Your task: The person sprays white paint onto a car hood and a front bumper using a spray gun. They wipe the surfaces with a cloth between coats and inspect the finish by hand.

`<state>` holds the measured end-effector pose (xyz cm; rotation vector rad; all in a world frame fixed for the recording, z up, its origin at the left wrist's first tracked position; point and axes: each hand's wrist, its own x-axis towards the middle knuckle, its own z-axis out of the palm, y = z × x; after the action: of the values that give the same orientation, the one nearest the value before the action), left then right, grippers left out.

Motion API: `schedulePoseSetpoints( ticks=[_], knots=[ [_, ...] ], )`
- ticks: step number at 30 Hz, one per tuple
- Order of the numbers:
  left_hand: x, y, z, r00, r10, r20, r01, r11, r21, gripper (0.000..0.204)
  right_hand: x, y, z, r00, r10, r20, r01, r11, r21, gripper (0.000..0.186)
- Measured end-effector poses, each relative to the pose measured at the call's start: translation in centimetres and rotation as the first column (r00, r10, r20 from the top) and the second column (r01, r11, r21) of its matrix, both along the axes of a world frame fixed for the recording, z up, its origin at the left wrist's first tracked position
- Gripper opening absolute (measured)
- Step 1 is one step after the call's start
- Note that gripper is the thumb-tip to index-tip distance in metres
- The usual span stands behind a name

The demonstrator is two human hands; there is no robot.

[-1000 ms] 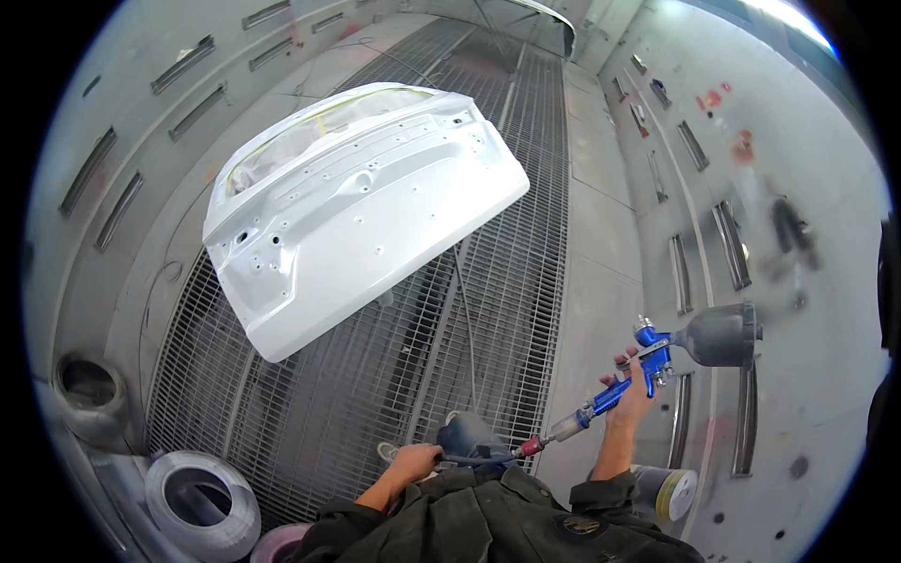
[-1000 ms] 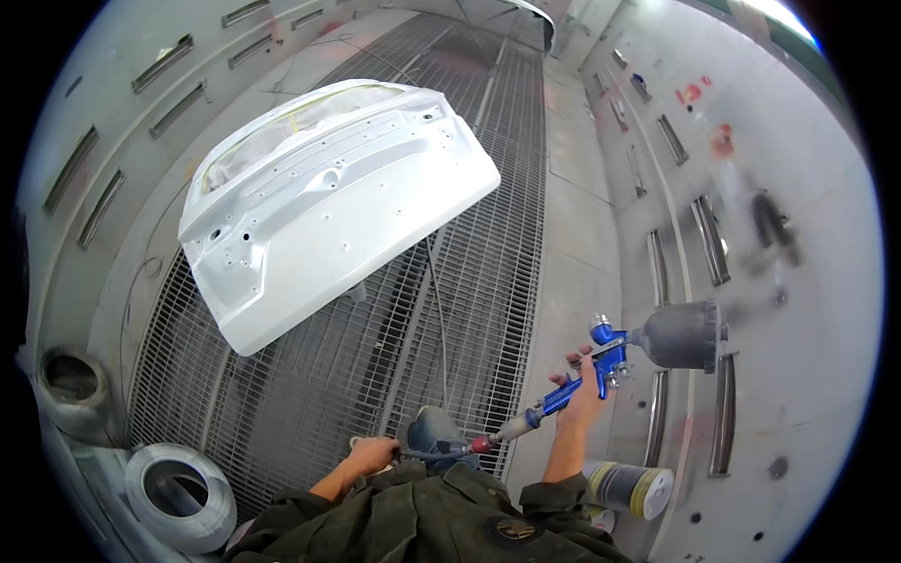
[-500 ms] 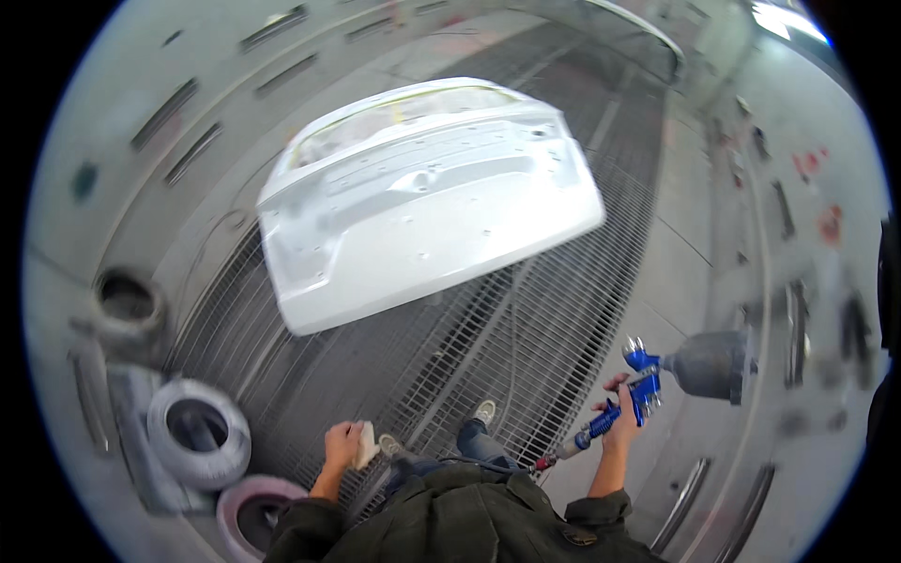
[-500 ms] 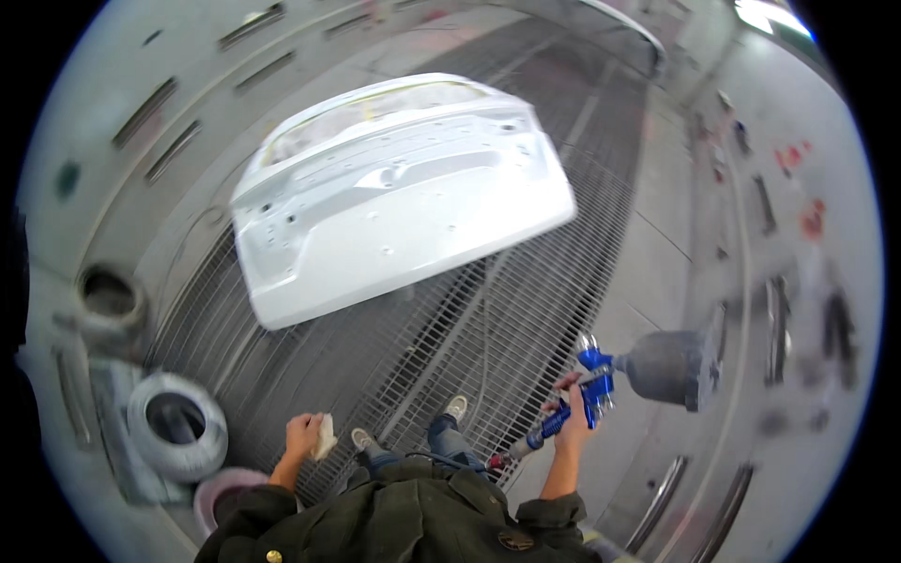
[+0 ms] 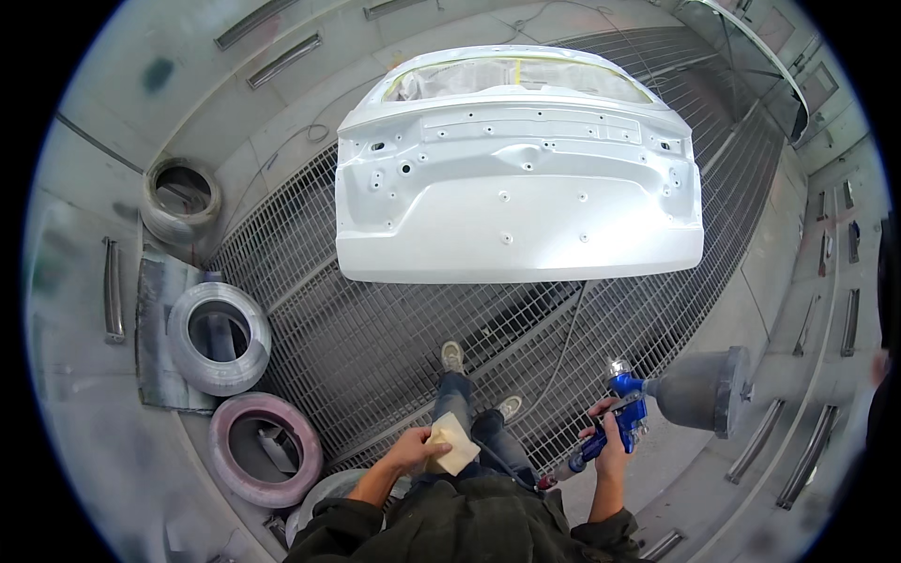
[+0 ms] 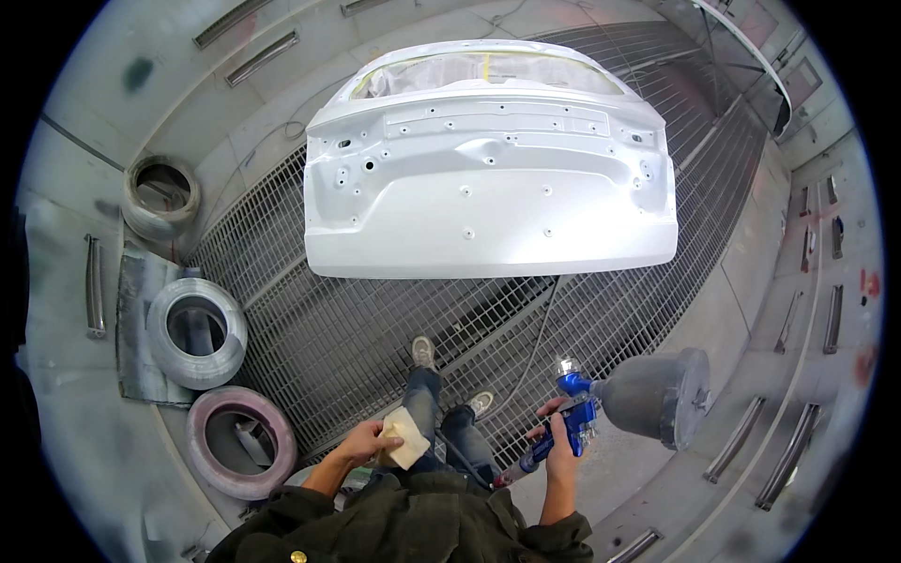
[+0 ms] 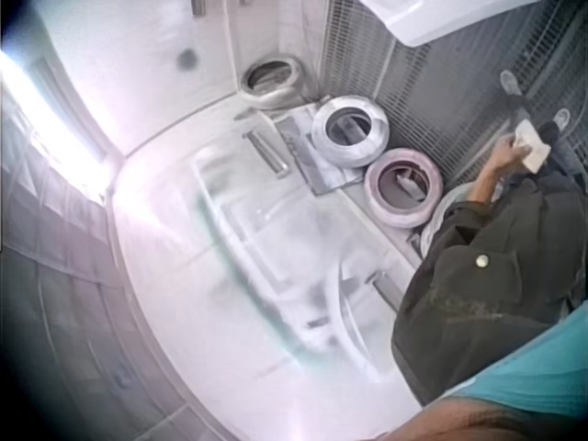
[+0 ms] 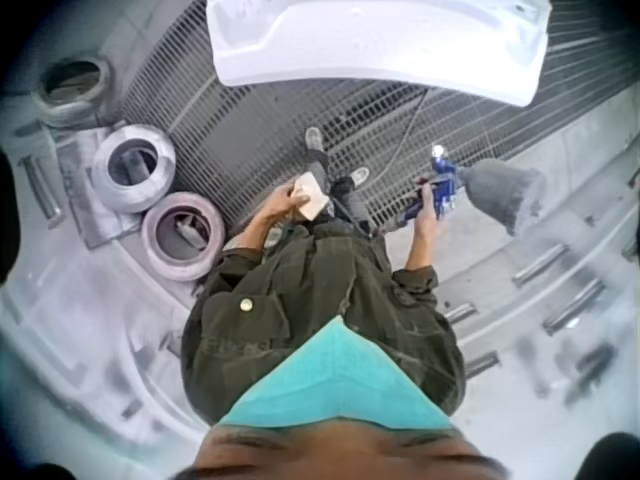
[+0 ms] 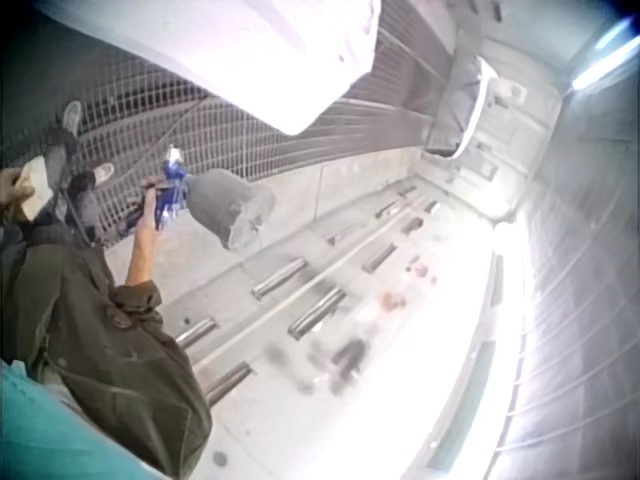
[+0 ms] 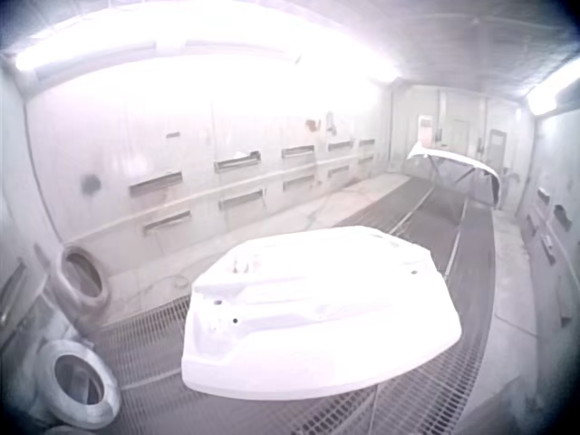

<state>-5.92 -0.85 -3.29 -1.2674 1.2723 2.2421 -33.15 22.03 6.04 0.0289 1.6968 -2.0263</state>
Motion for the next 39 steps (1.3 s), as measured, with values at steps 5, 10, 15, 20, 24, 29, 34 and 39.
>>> schedulePoseSetpoints(
  ticks=[5,10,15,20,24,29,34,39],
  knots=[
    [-0.2,-6.9,-5.1,0.989,0.146,-0.03,-0.148,0.948,-0.282,0.03,-1.6,-4.1,-0.1,0.998,0.059,0.028,-0.061,0.994,0.093,0.027],
    [-4.5,-21.9,-4.1,0.991,0.121,0.06,-0.063,0.807,-0.587,0.028,-2.4,-9.5,-0.5,1.0,0.026,-0.01,-0.024,0.982,0.186,0.029],
    [-17.6,-27.7,-0.9,0.983,-0.084,-0.161,-0.015,0.844,-0.536,0.029,-4.9,-12.2,-3.0,0.996,-0.019,0.088,-0.002,0.972,0.233,0.031],
    [-27.9,-18.2,3.8,0.95,-0.183,-0.252,0.169,0.983,-0.075,0.029,-8.1,-14.7,-1.9,0.977,-0.083,0.198,0.07,0.995,0.074,0.042],
    [-36.0,-7.1,2.9,0.84,-0.293,-0.458,0.313,0.949,-0.033,0.024,-10.6,-10.3,-5.6,0.961,-0.225,0.158,0.22,0.974,0.05,0.068],
    [-42.4,-0.2,0.0,0.708,-0.601,-0.372,0.413,0.779,-0.472,0.016,-13.8,-6.0,-10.2,0.925,-0.292,0.241,0.281,0.956,0.079,0.06],
    [-51.1,5.3,-2.3,0.636,-0.691,-0.344,0.566,0.72,-0.401,0.029,-17.3,0.2,-14.9,0.851,-0.436,0.292,0.35,0.886,0.304,0.041],
    [-64.2,6.1,-4.8,0.299,-0.901,-0.313,0.592,0.433,-0.68,0.038,-22.0,7.3,-16.4,0.584,-0.615,0.531,0.483,0.788,0.382,0.032]
  ],
)
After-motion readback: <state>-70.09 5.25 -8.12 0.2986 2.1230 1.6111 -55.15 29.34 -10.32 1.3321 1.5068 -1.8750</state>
